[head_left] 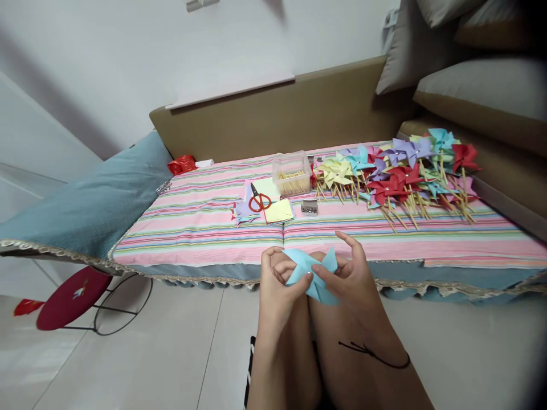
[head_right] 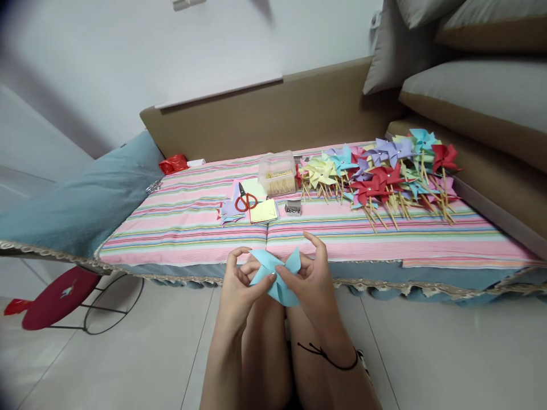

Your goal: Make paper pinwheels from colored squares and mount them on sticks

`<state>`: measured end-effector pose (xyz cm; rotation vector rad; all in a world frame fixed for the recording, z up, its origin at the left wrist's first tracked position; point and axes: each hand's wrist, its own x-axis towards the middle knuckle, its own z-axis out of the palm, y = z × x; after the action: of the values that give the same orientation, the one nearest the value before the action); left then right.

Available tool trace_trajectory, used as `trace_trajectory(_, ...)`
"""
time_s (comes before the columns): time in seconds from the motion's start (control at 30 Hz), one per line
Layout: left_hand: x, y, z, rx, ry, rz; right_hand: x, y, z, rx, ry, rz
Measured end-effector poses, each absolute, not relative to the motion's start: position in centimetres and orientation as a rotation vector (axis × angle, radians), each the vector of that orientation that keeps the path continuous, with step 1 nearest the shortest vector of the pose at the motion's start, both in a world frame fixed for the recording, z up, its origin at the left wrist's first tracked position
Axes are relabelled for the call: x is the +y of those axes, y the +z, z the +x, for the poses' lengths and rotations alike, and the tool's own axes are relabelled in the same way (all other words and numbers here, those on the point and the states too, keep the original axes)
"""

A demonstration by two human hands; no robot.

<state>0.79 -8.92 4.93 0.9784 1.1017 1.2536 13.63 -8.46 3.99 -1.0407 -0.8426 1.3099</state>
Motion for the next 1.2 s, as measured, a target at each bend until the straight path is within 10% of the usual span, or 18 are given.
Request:
trace_trajectory(0.6,-5.1,1.3,-0.9,1.221,1.330,0.752,-3.0,1.8,13.8,-1.044,1.418,-1.073)
trace_trajectory(0.93,-0.4,-2.8,-2.0,1.169,1.588,0.357,20.8,4.4,14.9,-1.771,0.672,-1.506)
trace_trajectory(1.2,2.8,-6.6,1.0,0.870,1.529,0.136,34.6,1.5,12.2,-2.189,0.734,-1.887)
